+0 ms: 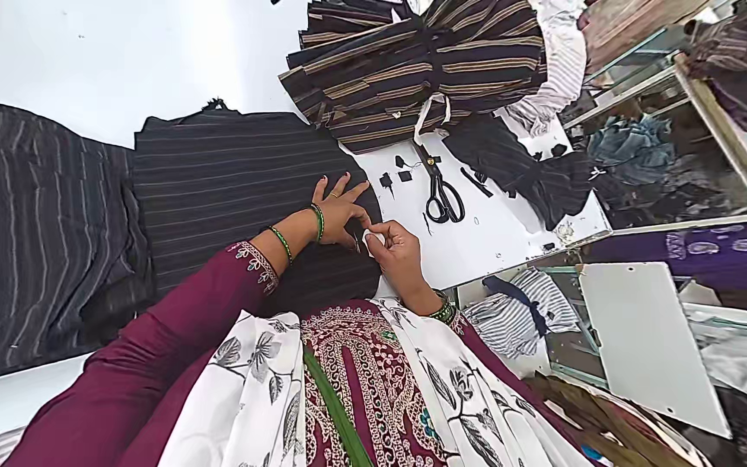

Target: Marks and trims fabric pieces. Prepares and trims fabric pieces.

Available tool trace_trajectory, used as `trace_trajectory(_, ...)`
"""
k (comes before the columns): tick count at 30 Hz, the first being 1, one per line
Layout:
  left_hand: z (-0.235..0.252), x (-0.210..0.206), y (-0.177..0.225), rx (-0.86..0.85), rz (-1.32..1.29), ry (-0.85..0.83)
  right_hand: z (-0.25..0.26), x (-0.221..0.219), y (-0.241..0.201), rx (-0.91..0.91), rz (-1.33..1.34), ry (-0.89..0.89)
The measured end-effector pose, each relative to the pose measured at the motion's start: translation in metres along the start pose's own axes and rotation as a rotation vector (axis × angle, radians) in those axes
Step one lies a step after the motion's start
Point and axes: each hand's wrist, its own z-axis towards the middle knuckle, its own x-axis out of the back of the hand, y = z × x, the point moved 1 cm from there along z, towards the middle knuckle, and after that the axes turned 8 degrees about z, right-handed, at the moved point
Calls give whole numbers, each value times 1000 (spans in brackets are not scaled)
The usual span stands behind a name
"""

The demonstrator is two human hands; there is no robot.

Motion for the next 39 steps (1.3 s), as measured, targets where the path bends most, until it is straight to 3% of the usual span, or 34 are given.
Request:
trace_trajectory(7,3,5,3,40,25,-70,13,-13,-8,141,-334,-81)
trace_trajectory(11,1,-8,-5,-19,27,68,-4,-6,-9,139,-341,-131)
trace_trajectory(14,0,-4,-3,-4,7,37,-10,2,-5,22,-52,-92)
trace_trajectory(17,-14,-15,-1,-11,16,152,-6,13,-4,-131,339,54)
trace_trajectory(20,-45,-25,5,47,149,210,0,22,-4,-221,564,134)
trace_trajectory(23,-76,-42,-13,46,46,483,5,25,-9,-358,667,170)
trace_trajectory(27,-120,-37,-49,269,-336,814,9,29,-13,-458,761,169)
trace_trajectory(30,-136,-34,-52,274,-265,847,6,28,-8,-359,716,124)
trace_trajectory(36,-88,-39,2,226,63,355,2,13,8,55,210,31)
trace_trajectory(39,-83,-39,3,264,-52,462,-3,9,10,217,-43,-31)
